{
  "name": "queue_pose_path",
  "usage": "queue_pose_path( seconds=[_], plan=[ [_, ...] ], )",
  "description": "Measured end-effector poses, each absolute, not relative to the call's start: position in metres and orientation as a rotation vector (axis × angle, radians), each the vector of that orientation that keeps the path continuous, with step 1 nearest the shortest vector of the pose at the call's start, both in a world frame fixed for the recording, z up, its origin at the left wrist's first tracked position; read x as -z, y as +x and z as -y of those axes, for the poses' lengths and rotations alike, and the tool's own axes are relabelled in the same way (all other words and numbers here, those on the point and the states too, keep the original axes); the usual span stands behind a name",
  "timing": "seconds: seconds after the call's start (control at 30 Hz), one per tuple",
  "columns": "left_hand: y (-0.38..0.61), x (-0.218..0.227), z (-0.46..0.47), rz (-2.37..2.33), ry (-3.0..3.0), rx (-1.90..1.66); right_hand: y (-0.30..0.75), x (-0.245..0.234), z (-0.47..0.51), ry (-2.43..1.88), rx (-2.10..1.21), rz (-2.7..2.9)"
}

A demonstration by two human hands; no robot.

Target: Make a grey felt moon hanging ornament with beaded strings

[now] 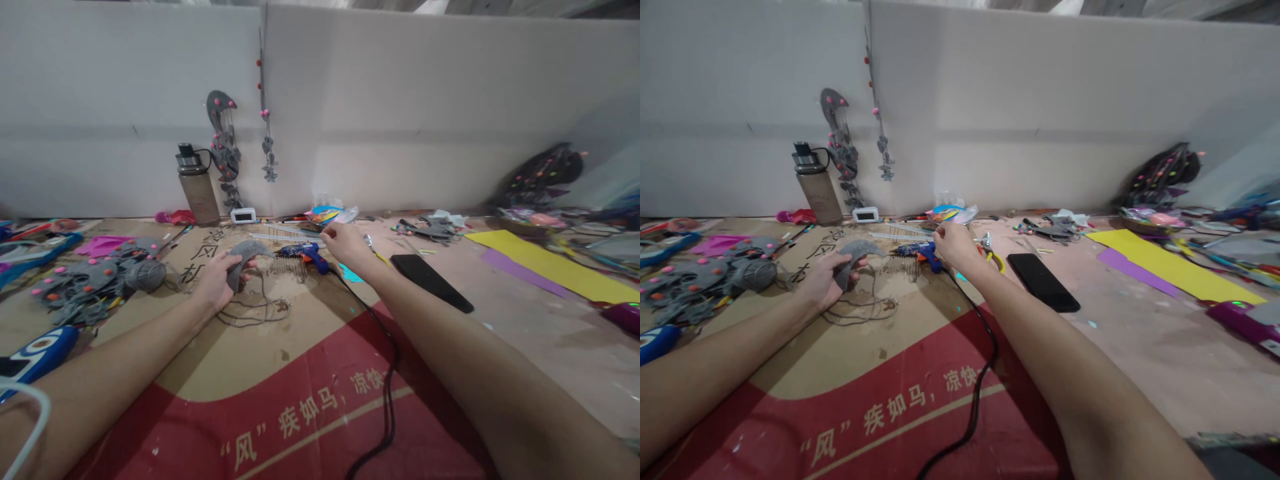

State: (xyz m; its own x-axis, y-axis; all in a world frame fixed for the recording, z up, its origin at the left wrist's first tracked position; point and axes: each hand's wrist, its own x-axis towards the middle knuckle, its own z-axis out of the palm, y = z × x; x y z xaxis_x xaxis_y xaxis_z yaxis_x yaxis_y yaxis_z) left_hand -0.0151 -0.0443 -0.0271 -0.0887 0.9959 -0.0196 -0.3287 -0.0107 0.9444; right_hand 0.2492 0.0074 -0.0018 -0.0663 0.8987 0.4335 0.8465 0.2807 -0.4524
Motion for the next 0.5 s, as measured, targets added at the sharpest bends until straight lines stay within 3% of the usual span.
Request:
queue_pose_path(
  seconds=[0.27,0.5],
  plan=[
    [-0.015,0.026,0.044,-1.017,0.871,-1.477,0.327,-0.019,0.009,-1.845,0.051,1.787],
    [-0.015,0.026,0.044,-0.997,0.889,-1.503,0.341,0.007,0.017,-2.246,0.008,1.953]
  ],
)
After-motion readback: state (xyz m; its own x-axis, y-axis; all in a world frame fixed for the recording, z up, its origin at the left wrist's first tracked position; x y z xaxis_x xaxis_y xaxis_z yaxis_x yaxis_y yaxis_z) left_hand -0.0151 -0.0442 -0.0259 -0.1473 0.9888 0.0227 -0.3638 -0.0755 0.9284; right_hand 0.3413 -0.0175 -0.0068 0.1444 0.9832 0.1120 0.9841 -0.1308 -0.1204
